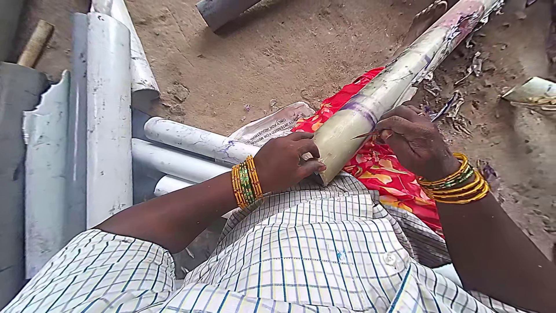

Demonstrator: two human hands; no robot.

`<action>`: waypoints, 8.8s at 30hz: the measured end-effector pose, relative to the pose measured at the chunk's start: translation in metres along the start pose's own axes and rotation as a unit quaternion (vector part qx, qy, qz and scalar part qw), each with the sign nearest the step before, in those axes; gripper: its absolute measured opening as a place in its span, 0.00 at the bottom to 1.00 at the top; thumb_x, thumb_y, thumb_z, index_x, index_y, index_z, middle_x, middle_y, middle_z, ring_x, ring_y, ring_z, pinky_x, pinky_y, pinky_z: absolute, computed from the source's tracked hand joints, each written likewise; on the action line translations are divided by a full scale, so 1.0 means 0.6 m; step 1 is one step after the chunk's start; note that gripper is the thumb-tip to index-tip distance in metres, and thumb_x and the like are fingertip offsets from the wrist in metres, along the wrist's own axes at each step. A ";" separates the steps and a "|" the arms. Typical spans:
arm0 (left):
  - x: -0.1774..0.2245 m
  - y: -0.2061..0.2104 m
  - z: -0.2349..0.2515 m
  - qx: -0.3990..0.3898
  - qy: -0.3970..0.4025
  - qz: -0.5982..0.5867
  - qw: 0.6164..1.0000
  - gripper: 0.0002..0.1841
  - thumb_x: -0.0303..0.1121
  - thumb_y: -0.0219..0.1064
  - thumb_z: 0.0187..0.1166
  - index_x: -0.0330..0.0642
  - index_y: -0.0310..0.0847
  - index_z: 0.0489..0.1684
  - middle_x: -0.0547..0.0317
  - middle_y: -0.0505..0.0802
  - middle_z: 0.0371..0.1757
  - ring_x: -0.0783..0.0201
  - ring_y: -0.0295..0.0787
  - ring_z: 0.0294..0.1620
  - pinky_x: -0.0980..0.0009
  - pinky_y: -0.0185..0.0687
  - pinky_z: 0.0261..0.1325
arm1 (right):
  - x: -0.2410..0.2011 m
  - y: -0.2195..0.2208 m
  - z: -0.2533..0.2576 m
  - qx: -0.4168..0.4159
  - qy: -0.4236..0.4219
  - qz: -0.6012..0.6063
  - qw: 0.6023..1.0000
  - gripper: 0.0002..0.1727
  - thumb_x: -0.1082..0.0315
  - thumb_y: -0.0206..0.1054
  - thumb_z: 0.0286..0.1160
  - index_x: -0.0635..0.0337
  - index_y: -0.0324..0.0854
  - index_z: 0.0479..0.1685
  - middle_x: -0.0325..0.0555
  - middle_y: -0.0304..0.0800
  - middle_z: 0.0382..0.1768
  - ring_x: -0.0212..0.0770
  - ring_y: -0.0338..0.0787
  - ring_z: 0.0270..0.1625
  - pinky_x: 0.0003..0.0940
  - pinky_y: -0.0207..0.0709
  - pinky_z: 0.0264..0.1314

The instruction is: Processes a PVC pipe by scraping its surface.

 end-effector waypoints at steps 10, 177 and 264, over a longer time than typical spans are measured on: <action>0.021 -0.014 0.081 -0.395 0.036 0.253 0.883 0.34 0.66 0.60 0.80 0.38 0.85 0.41 0.46 0.89 0.37 0.44 0.91 0.45 0.46 0.82 0.41 | -0.016 0.015 -0.006 0.012 0.015 0.013 1.000 0.21 0.64 0.48 0.86 0.66 0.88 0.41 0.56 0.87 0.40 0.53 0.86 0.52 0.53 0.72 0.61; 0.013 0.025 0.108 -0.324 0.189 0.095 0.922 0.29 0.46 0.62 0.87 0.36 0.78 0.12 0.57 0.78 0.12 0.59 0.78 0.17 0.58 0.70 0.23 | -0.031 -0.007 -0.093 0.185 0.035 0.018 0.982 0.17 0.64 0.54 0.91 0.71 0.83 0.46 0.58 0.88 0.46 0.38 0.86 0.59 0.27 0.76 0.66; 0.034 0.061 0.129 -0.339 0.393 0.054 0.853 0.19 0.38 0.63 0.77 0.43 0.73 0.12 0.54 0.82 0.15 0.56 0.84 0.18 0.60 0.75 0.19 | -0.114 0.083 -0.080 -0.148 0.141 0.183 0.962 0.06 0.75 0.69 0.71 0.73 0.85 0.33 0.65 0.90 0.33 0.64 0.93 0.41 0.61 0.81 0.42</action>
Point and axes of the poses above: each hand's wrist, its own z-axis towards the middle knuckle, its own y-axis out of the palm, x = y × z, the point moved 4 cm from there along z, towards the middle knuckle
